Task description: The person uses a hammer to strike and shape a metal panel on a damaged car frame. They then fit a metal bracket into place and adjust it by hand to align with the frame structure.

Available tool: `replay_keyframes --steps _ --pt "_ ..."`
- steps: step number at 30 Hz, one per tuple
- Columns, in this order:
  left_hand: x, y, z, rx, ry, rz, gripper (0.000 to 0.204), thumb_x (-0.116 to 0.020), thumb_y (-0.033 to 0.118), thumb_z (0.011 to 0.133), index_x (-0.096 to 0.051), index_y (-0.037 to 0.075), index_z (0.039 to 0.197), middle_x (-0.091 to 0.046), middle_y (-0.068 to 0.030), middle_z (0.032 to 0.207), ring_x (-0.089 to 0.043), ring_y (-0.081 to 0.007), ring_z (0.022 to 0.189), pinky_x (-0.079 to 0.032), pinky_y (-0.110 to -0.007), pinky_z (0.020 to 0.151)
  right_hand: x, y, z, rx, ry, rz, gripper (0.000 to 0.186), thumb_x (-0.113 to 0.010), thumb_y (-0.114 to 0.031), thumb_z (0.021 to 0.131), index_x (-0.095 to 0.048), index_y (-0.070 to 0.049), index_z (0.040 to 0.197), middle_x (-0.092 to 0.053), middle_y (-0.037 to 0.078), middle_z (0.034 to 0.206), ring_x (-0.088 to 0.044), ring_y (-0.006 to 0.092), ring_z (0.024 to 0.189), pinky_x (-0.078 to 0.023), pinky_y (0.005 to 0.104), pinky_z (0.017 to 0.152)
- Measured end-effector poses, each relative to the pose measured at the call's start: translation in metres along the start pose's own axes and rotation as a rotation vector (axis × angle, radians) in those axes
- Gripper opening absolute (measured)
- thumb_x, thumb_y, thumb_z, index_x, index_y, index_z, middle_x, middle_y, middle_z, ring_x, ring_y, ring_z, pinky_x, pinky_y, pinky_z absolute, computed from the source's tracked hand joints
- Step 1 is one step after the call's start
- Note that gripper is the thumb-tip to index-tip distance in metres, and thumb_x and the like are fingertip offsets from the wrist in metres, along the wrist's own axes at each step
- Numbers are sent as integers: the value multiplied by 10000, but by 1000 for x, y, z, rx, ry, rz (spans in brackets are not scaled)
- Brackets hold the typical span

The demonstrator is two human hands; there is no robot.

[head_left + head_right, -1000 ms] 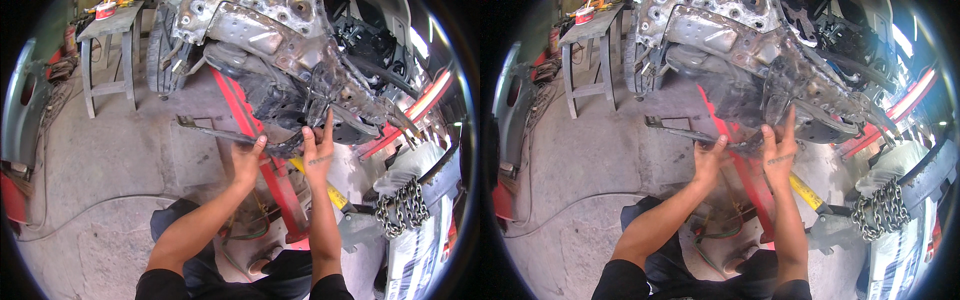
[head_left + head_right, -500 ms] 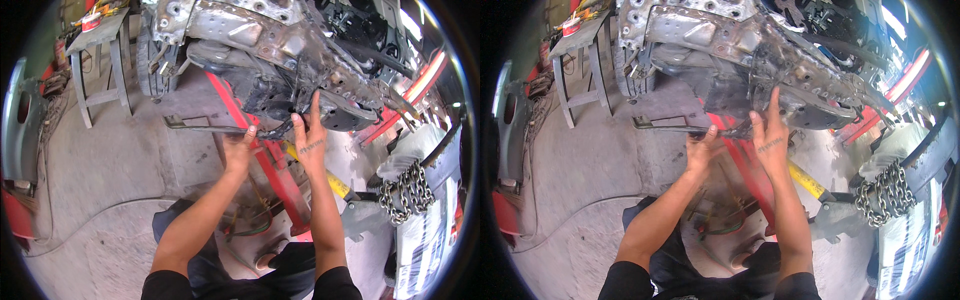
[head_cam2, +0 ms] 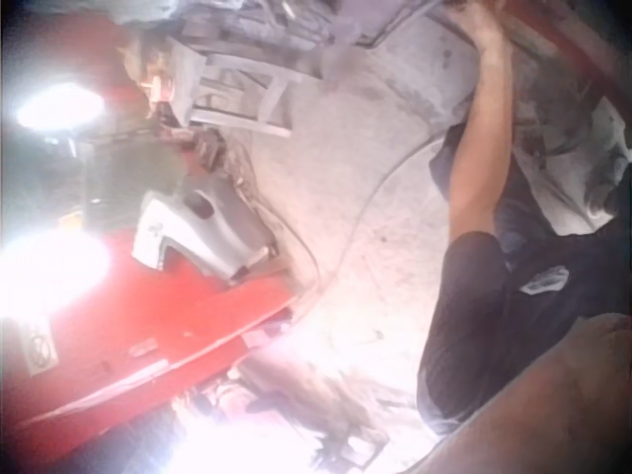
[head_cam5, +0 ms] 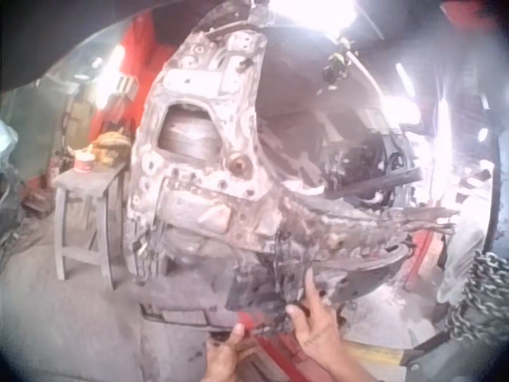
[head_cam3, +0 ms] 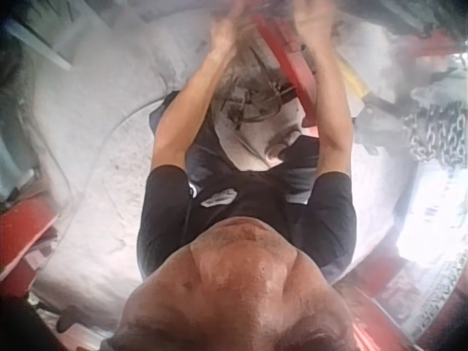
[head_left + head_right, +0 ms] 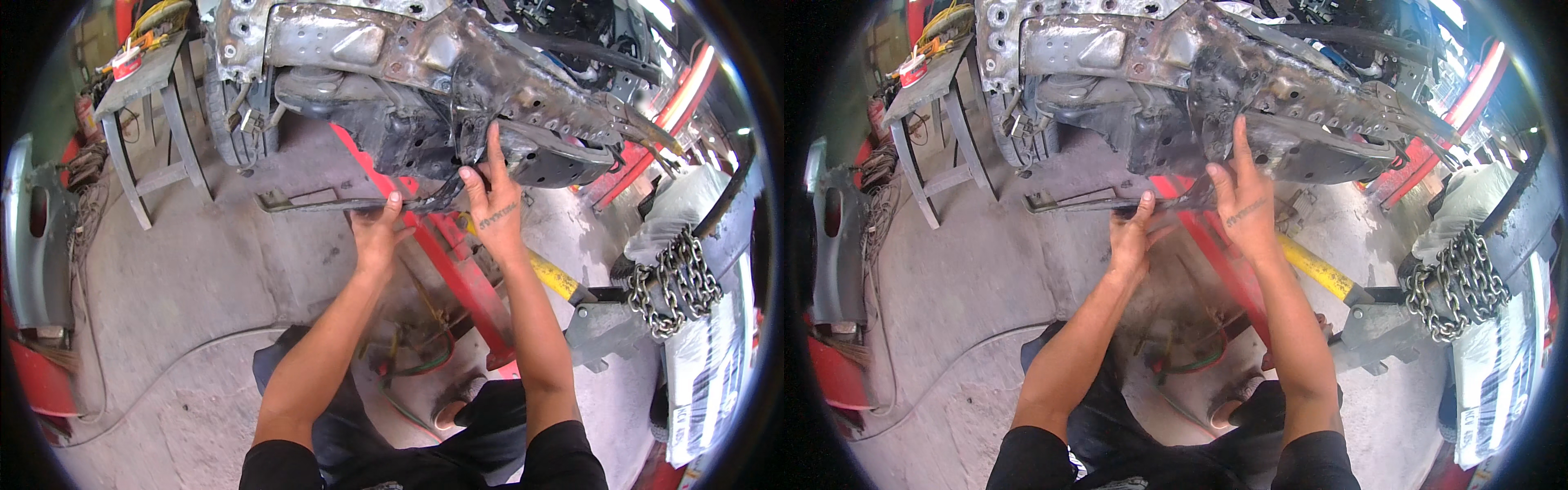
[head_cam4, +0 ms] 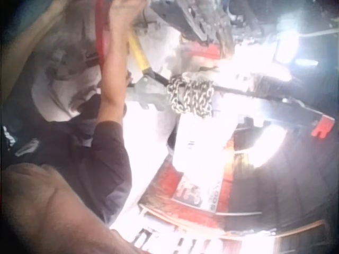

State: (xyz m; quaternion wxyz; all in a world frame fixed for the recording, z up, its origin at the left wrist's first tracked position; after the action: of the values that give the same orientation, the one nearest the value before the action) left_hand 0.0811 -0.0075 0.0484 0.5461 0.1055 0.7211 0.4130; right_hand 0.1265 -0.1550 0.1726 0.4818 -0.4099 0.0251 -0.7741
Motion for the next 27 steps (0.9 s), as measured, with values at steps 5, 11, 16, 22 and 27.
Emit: replay_keyframes --steps 5,11,16,22,27 --pt "3 -4 4 -8 7 -3 729 -775 357 903 -371 2 1396 -549 -186 1310 -591 -354 1174 -596 -510 892 -3 -7 -3 21 11 64 752 -623 -264 996 -219 -100 1609 -649 172 786 -639 270 685 -513 355 684" --pt "0 4 -4 36 -36 -7 833 -806 390 866 -324 -11 1415 -518 -225 1342 -573 -398 1215 -595 -526 901 -9 3 1 35 22 -3 748 -598 -191 1007 -168 -81 1609 -588 190 721 -600 302 621 -506 346 662" --pt "-6 11 -12 71 -64 -2 857 -813 416 851 -333 -23 1408 -493 -235 1376 -564 -406 1232 -603 -524 879 -10 11 0 51 15 -26 739 -582 -234 1023 -158 -91 1610 -606 249 754 -635 409 668 -516 375 670" --pt "2 6 -5 77 -22 76 744 -780 443 876 -442 -21 1349 -538 -185 1296 -593 -385 1187 -620 -493 837 -14 15 -1 66 38 -13 759 -541 -355 1039 -104 -142 1621 -576 260 657 -616 493 627 -486 432 575" --pt "4 8 -5 44 -38 119 713 -760 448 894 -461 -38 1322 -552 -158 1262 -649 -340 1082 -635 -430 772 -13 16 -3 18 -7 63 774 -581 -323 1024 -122 -145 1621 -567 268 644 -614 484 619 -478 434 560"
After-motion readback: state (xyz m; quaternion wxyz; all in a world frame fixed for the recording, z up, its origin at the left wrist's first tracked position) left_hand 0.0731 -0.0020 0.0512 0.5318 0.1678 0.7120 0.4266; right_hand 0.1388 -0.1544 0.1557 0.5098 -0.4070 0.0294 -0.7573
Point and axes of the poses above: each hand's wrist, its own z-axis towards the middle knuckle, its own x-axis out of the back of the hand, y = z × x, the point moved 1 cm from there along z, towards the middle knuckle
